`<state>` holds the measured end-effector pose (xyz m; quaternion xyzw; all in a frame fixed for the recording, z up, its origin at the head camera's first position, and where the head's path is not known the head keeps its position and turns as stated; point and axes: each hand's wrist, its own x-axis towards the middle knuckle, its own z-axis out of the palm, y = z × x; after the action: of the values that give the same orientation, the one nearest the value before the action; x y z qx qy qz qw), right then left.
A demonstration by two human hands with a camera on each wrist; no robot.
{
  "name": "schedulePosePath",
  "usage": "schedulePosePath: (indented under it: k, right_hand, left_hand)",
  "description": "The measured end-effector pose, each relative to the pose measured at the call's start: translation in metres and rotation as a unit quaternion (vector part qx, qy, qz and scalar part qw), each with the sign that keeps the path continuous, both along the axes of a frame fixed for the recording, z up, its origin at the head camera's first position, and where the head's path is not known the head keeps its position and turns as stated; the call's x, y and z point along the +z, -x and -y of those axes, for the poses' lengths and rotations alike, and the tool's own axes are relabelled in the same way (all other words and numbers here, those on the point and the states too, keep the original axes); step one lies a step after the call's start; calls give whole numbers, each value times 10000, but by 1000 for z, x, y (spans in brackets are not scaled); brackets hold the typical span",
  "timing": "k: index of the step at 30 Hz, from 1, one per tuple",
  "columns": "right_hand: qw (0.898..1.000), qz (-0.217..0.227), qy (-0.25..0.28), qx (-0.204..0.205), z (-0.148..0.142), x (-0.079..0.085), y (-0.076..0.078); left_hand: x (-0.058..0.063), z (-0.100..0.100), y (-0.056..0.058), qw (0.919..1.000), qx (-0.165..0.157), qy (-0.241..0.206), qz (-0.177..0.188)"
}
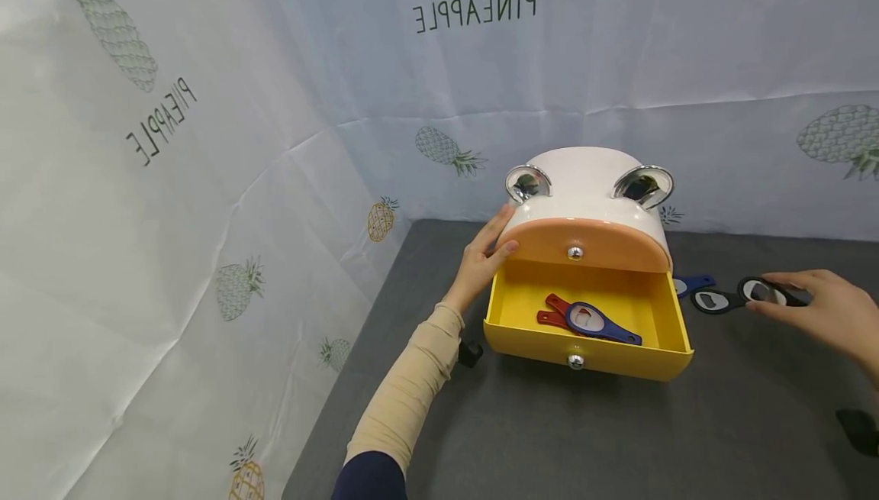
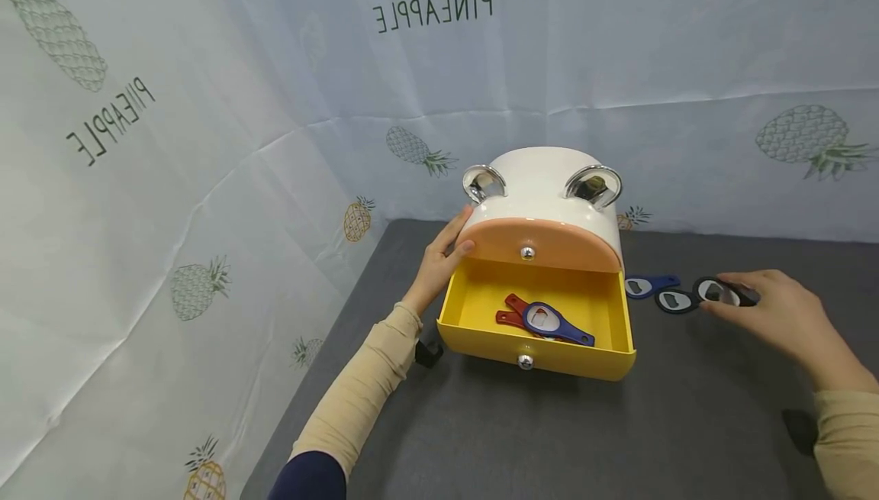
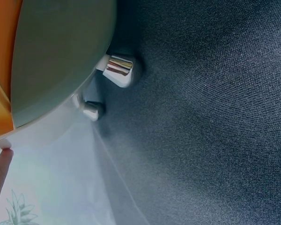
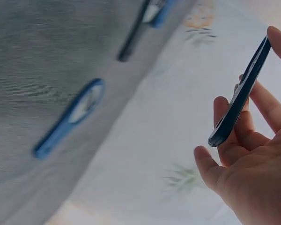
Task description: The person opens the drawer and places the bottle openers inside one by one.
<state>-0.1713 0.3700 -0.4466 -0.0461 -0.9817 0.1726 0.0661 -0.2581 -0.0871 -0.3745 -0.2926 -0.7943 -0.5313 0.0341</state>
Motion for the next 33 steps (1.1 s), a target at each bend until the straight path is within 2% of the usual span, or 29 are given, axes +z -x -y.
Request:
schedulePosePath:
  k: [2, 7, 11, 23, 28, 33]
  right_hand:
    - [10000, -59, 41, -21, 7, 9, -2]
    - [9998, -14, 109, 159, 38, 50, -12]
    - [9996, -109, 167, 179, 59, 72, -17]
    - [9931, -775, 431, 764, 107, 115, -34]
    - [9864, -1099, 568, 1085, 126, 126, -39]
    - [9780, -1307, 776, 1428, 144, 130, -37]
  left_hand:
    - [0, 0, 0, 10000, 3, -1, -1]
    - [2, -1, -1, 10000, 22, 32, 20]
    - [2, -2, -1, 10000, 35, 58, 32]
    - [3, -1, -2, 10000, 28, 37, 7]
    - [3, -1, -1, 10000, 74, 54, 5]
    - [2, -1, -1, 10000, 75, 57, -14]
